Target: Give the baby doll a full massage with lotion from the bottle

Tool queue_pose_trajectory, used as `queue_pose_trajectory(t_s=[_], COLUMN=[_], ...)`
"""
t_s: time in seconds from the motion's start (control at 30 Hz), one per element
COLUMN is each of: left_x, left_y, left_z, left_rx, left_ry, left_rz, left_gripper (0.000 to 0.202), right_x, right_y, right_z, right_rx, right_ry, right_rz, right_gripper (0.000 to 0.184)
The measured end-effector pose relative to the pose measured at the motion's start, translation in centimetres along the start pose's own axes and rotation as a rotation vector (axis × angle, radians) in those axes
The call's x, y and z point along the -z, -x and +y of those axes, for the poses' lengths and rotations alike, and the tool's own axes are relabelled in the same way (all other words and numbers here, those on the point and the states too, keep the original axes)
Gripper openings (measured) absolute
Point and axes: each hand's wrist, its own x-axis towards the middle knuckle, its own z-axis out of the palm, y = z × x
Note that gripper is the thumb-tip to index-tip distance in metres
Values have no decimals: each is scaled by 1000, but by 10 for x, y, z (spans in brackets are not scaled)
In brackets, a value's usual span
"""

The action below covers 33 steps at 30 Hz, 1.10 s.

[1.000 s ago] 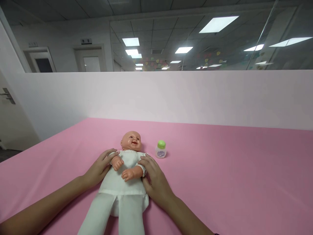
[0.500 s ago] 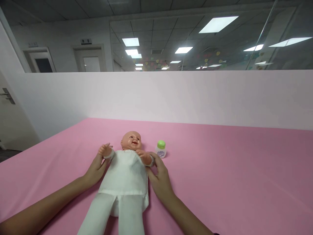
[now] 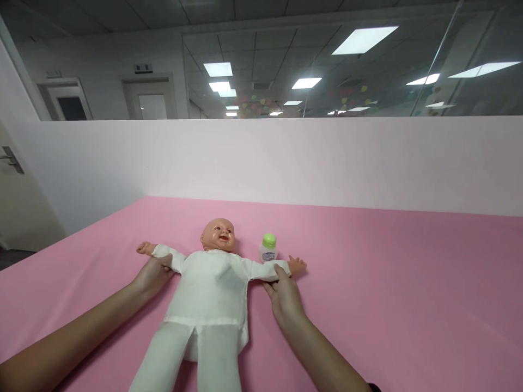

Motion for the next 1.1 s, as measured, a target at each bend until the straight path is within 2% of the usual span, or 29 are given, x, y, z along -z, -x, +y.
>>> queue_pose_trajectory(t_s=[0.1,0.2,0.3,0.4,0.47,0.57,0.67,0.77,0.87,1.0,1.1], left_x=[0,1,3,6,7,7,8,11,15,14,10], left_y=[-2,-4,-5,-6,-6,-3,6,15,18,18,19], left_z=[2,0,-3,-6,-8,-11,-13,-14,-14,-13,-10], left_rx=[37,13,-19,-37,-106,-376,-632,-823,-1024,-1133,-1192], left_ry=[-14,-11,-57,-126,-186,-368,-647,-973,-1210,-1334,-1312], left_rz=[40,56,46,10,-8,-92,-229,-343,-430,-429,-491], left_gripper=[17,13,11,15,30,50,53,51,47,51,54], right_x=[0,0,0,1,1,0,-2,-2,2,10,12], right_y=[-2,-2,-1,2,7,14,20,22,19,14,15], right_z=[-1,-1,0,2,2,2,4,11,19,21,18], right_rx=[-61,-53,-47,28,132,328,535,699,864,1139,1322], right_ry=[-44,-38,-42,-7,59,190,326,444,627,902,1024], right_rz=[16,19,20,0,-23,-39,-118,-276,-451,-630,-739], right_gripper=[19,18,22,36,47,54,54,54,46,40,41])
